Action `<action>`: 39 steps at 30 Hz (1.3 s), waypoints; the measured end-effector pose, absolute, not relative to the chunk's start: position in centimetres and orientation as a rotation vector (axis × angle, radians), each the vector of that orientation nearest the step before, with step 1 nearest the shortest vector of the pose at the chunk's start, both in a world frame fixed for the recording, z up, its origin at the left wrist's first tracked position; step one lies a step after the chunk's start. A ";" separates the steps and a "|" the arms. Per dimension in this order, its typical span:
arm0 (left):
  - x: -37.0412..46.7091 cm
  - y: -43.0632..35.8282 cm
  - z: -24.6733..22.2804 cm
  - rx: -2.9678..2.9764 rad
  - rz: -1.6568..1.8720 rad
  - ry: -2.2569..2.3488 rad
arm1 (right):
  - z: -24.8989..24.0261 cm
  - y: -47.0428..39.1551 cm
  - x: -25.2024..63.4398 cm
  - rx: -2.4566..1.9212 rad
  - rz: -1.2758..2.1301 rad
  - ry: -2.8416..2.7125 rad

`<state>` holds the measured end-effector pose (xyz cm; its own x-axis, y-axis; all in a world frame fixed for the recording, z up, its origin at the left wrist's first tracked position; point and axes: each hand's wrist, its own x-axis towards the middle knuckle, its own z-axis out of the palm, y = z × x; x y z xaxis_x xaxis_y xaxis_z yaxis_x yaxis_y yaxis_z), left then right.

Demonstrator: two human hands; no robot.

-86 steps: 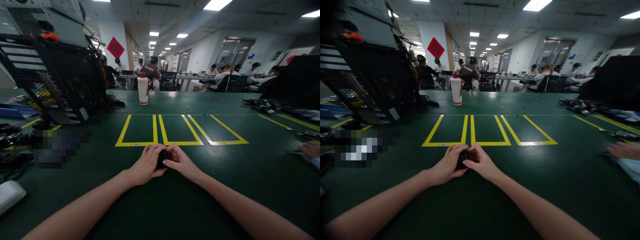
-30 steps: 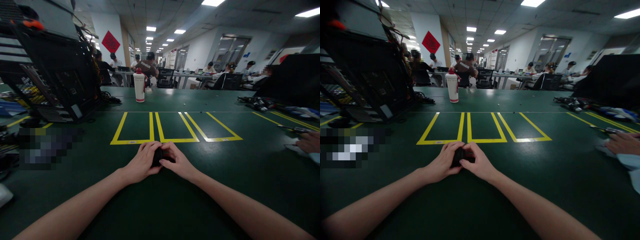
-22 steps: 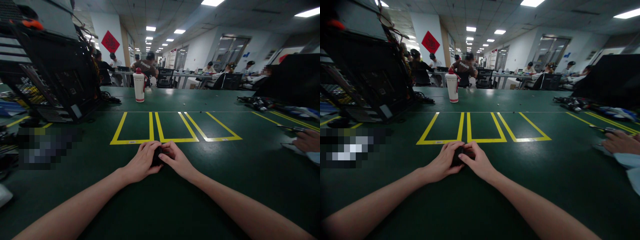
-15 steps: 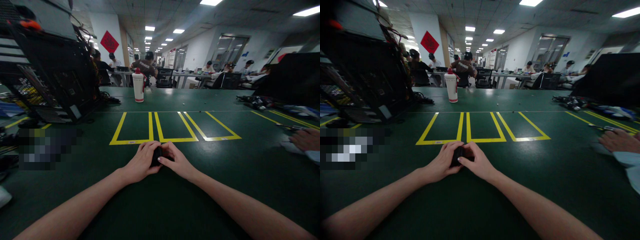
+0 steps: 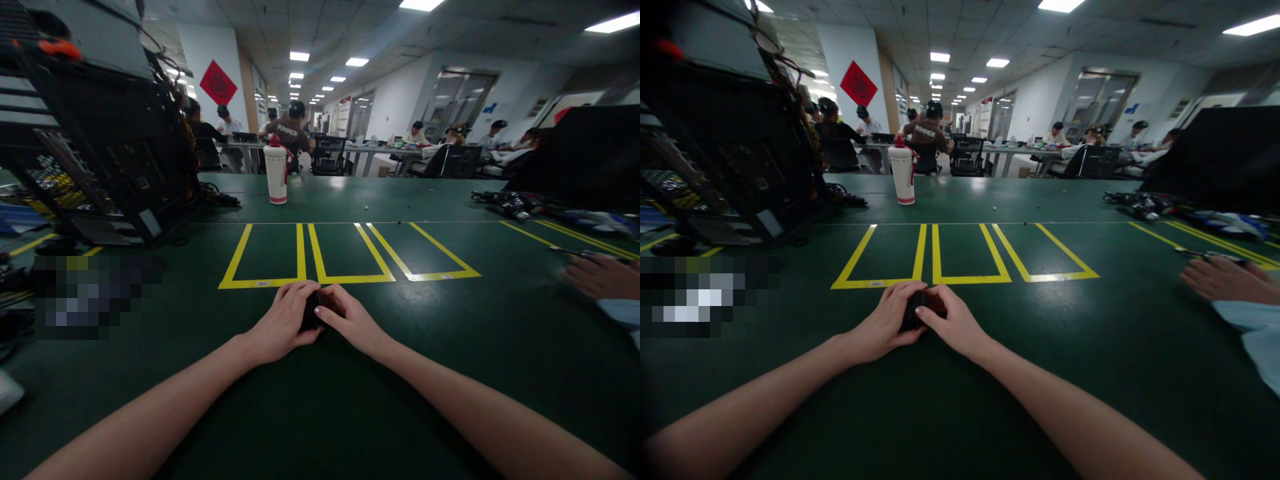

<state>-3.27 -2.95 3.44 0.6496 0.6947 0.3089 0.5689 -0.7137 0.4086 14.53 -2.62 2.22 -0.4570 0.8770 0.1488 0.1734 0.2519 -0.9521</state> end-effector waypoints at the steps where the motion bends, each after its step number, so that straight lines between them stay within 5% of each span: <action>1: -3.3 -2.9 3.3 2.592 0.658 1.019 | 2.2 -2.6 14.5 -0.935 1.242 -1.816; 39: -2.7 -3.0 3.3 2.569 0.691 1.055 | 2.1 -2.5 14.9 -0.928 1.338 -1.708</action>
